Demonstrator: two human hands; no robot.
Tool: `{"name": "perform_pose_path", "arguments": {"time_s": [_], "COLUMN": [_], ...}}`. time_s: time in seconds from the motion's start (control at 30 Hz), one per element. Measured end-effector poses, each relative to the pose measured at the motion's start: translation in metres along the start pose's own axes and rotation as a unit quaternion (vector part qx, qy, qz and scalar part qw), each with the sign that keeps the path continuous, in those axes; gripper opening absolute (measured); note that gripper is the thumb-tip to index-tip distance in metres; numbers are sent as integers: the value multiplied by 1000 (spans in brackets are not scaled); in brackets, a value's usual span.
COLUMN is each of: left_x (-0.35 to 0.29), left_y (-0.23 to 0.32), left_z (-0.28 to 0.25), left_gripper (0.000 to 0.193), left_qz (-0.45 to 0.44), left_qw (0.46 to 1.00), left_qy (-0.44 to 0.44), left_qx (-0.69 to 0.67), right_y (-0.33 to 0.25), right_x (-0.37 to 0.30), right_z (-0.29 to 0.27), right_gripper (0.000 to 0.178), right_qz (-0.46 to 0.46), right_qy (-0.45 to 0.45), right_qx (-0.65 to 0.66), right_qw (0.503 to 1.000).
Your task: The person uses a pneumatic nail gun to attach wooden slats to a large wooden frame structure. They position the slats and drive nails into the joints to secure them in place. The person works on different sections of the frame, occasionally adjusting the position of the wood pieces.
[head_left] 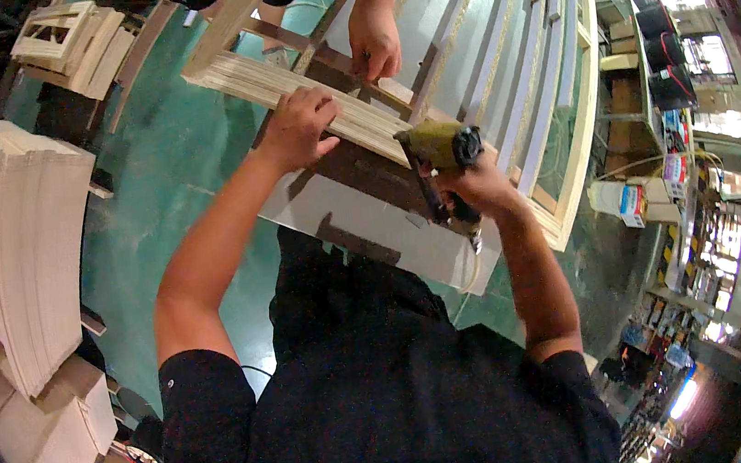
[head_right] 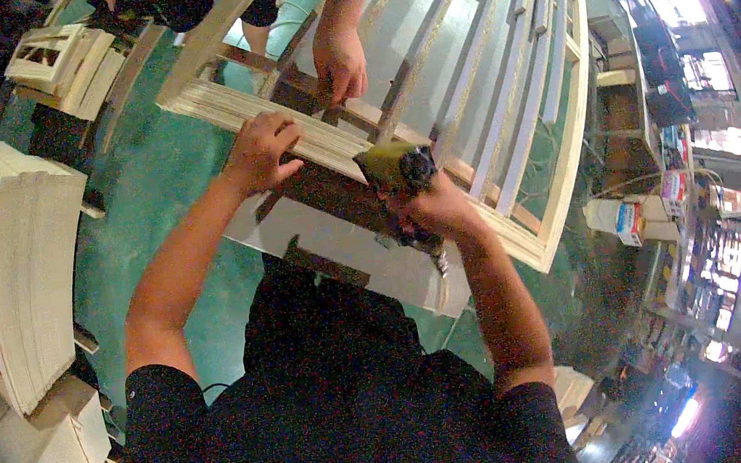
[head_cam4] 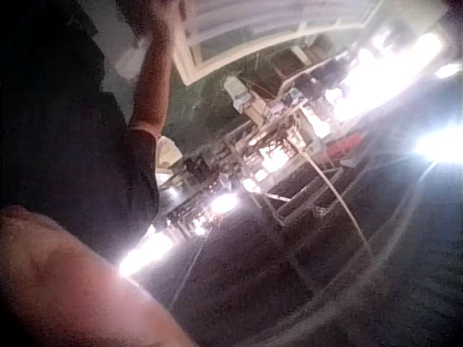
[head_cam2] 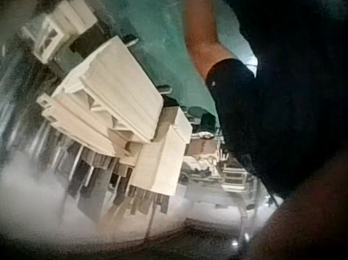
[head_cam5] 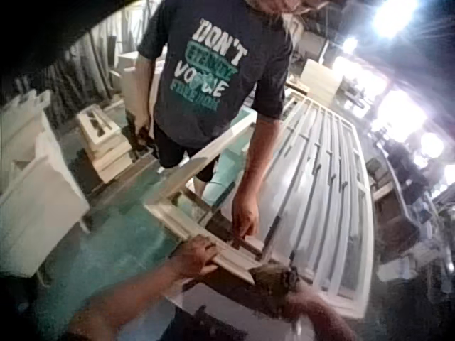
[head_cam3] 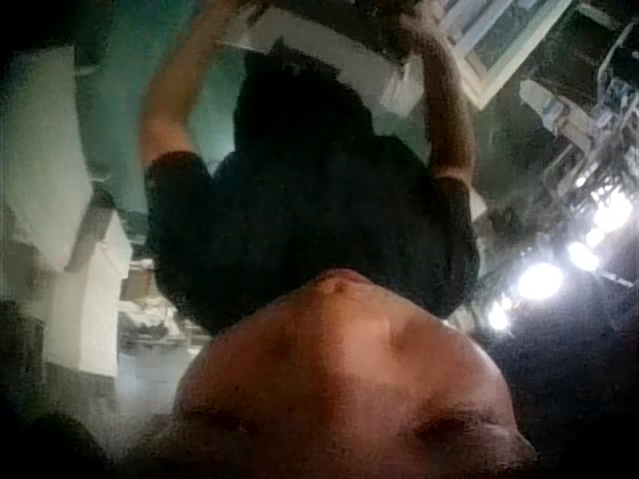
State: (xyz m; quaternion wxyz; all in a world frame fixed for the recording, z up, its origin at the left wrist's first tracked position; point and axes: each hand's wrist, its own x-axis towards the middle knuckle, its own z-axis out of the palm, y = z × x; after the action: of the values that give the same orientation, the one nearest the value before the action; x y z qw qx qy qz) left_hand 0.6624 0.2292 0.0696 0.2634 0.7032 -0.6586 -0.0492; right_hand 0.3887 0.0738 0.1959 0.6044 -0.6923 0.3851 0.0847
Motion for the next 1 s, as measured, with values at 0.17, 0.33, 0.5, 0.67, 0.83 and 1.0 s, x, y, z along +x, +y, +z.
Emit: {"name": "perform_pose_path", "arguments": {"time_s": [0.17, 0.33, 0.5, 0.67, 0.83, 1.0], "left_x": [29, 38, 33, 33, 28, 15], "left_y": [-14, -32, -36, -37, -35, -28], "left_z": [-13, -2, 1, 0, 1, 4], "left_gripper": [87, 90, 77, 80, 73, 65], "left_qz": [34, 48, 64, 47, 25, 13], "left_qw": [997, 996, 998, 995, 994, 998], "left_qy": [-63, -75, -7, -45, -39, 13], "left_qx": [33, -4, -23, -77, -102, -68], "right_y": [-49, -90, -70, -69, -98, -98], "right_x": [27, 64, 106, 128, 126, 128], "right_z": [-14, -13, -12, -16, -6, -4], "right_gripper": [29, 37, 37, 34, 33, 30], "right_qz": [68, -22, -21, -55, -6, -18], "right_qy": [-75, -97, -105, -119, -119, -104], "right_qx": [-127, -379, -242, -311, -285, -295], "right_qw": [987, 920, 964, 941, 951, 950]}}
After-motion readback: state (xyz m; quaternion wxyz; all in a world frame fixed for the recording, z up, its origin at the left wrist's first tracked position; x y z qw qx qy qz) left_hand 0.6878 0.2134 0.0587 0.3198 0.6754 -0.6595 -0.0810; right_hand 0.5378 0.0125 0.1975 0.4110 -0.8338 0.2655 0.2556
